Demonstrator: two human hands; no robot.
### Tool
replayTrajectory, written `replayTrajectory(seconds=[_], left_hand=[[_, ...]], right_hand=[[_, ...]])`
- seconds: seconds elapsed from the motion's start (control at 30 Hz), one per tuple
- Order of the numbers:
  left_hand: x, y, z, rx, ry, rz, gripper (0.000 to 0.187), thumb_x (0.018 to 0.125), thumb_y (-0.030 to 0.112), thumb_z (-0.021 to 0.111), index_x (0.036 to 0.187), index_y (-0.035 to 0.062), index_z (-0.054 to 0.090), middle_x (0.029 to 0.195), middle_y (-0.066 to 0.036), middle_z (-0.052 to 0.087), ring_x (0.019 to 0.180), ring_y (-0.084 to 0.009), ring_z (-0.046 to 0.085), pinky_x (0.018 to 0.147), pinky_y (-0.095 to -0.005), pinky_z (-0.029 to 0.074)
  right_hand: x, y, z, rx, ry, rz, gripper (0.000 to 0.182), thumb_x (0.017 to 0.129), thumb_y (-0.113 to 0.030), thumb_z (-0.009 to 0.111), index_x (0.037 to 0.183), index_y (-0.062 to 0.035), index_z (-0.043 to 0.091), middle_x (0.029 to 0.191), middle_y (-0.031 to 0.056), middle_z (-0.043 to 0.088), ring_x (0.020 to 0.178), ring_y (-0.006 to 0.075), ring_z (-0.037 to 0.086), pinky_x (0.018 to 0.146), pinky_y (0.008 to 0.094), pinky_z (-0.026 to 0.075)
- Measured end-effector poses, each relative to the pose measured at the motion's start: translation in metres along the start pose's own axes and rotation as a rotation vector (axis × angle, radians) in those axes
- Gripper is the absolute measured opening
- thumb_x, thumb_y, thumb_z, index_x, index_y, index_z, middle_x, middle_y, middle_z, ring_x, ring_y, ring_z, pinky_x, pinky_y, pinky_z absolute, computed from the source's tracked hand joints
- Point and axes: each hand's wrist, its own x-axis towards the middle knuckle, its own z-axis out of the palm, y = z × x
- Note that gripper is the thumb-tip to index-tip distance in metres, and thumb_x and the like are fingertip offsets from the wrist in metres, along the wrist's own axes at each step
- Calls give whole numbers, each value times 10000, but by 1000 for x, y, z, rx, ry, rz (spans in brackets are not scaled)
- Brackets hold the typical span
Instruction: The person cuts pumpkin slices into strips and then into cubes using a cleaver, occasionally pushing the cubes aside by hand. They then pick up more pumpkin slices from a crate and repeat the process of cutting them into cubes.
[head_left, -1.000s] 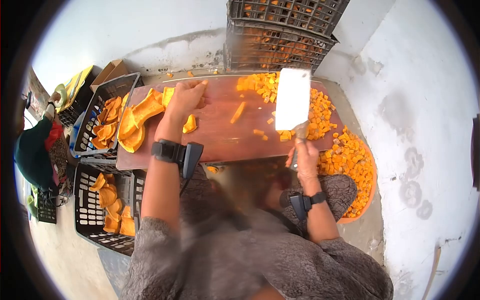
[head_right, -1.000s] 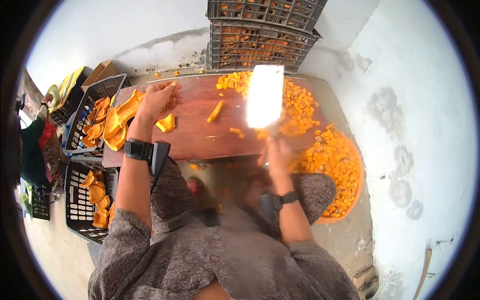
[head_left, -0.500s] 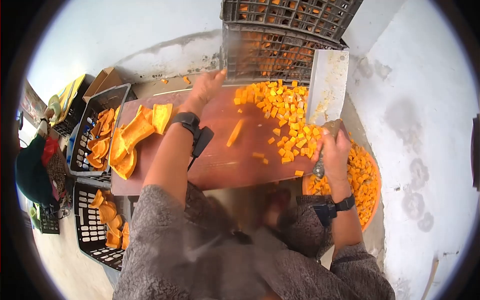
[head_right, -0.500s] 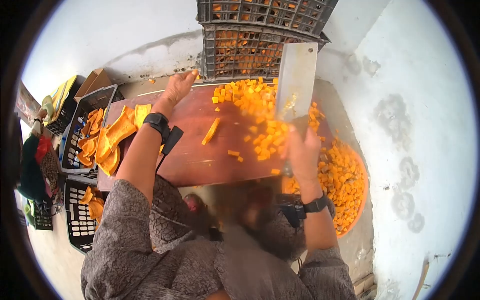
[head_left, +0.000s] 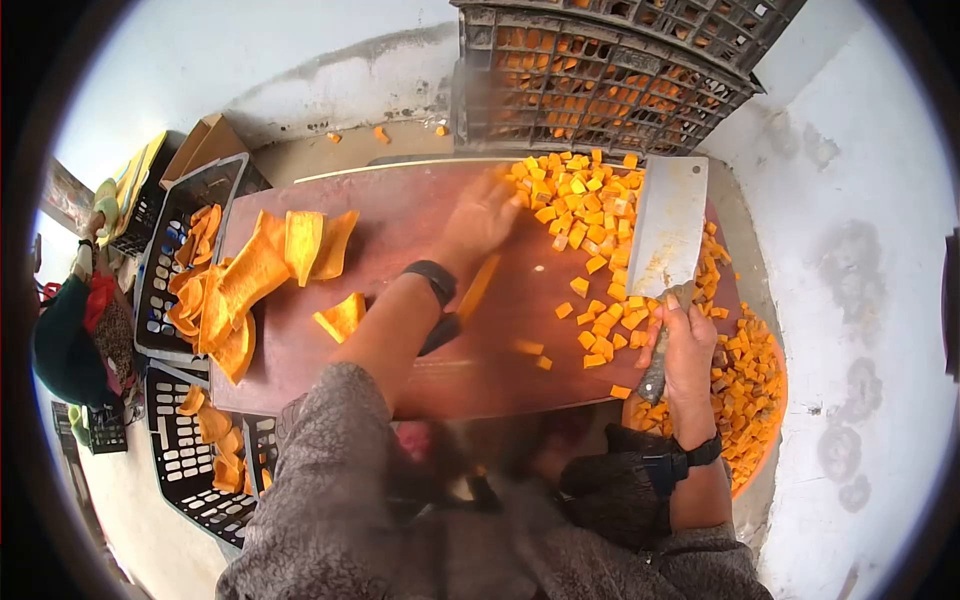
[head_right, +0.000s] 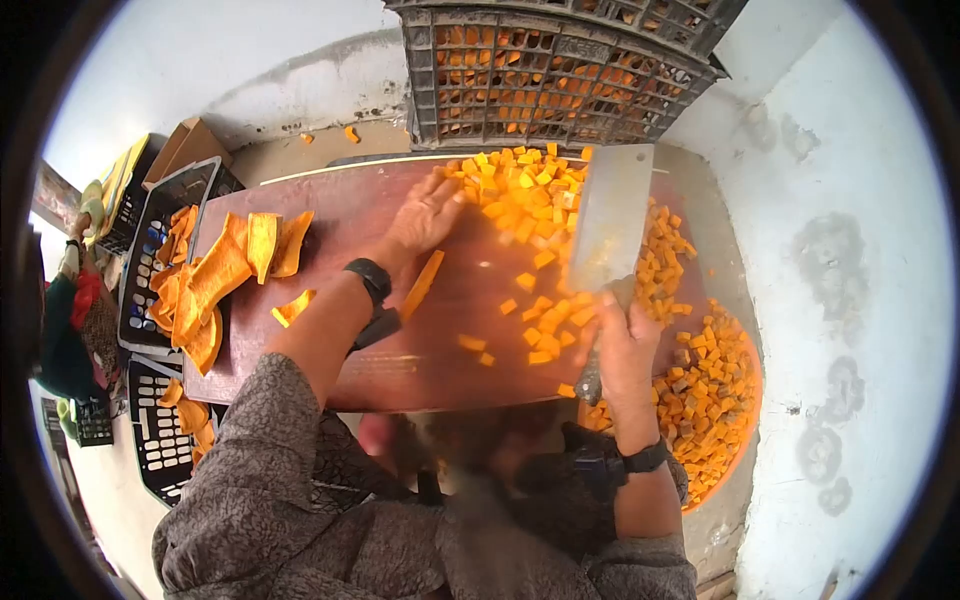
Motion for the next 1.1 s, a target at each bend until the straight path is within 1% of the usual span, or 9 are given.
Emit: replayTrajectory(seconds=[0.2,0.3,0.37,0.43,0.6,0.83,0.97,1.03,1.1], left_hand=[[-5,66,23,-466,-240,-112,503,1013,387,388,1330,34,554,1458,-214,439,1424,-331,301,1180,-378,239],[-1,106,-16,-706,-431,-198,506,1008,384,390,1354,46,539,1505,-215,375,1435,-343,279,1187,-372,219],[-5,107,-13,-653,-448,-130,497,976,391,453,1342,70,555,1525,-200,352,1435,-343,282,1188,-369,213],[-12,107,-28,-310,-358,156,507,928,406,521,1319,89,580,1511,-200,374,1430,-342,293,1185,-365,222],[-36,107,-88,-376,-300,45,412,824,289,682,1176,75,671,1341,-178,564,1218,-346,544,1025,-405,453],[-79,128,-129,-316,-489,137,347,828,207,686,1148,75,664,1219,-190,615,1105,-362,604,952,-414,498],[-99,145,-124,-427,-515,7,326,786,109,703,1106,63,663,1129,-163,628,1043,-354,616,925,-411,509],[-108,146,-114,-317,-340,106,344,751,45,715,1089,63,656,1071,-147,620,995,-344,618,894,-416,514],[-115,146,-104,-316,-298,85,308,762,62,711,1066,69,665,1063,-145,626,996,-344,617,885,-419,514]], right_hand=[[-10,6,9,-31,-81,-19,204,980,-195,543,936,-1,588,637,48,573,419,133,523,416,258,423],[-14,14,11,16,-77,0,200,985,-197,534,941,-10,589,625,39,569,431,128,531,417,256,400],[-18,18,8,-31,-99,-53,218,990,-210,528,932,-11,596,612,35,569,442,130,538,424,263,396],[-22,17,1,-75,-74,-46,230,988,-219,530,925,-10,601,610,40,573,442,132,538,430,265,406],[-24,7,-12,-94,26,-101,260,975,-239,546,896,0,610,621,63,591,454,149,559,455,271,446],[-46,-15,-12,174,67,-360,212,954,-173,532,968,34,574,694,109,618,542,188,621,497,291,486],[-66,-9,-5,183,1,-298,161,934,-129,554,980,25,540,696,117,607,511,174,590,486,297,483],[-73,0,-2,110,8,-78,193,947,-180,573,952,10,542,659,98,588,460,145,549,434,283,454],[-86,10,5,-18,-23,-60,211,957,-201,562,926,6,541,645,86,577,437,129,526,402,277,442]])
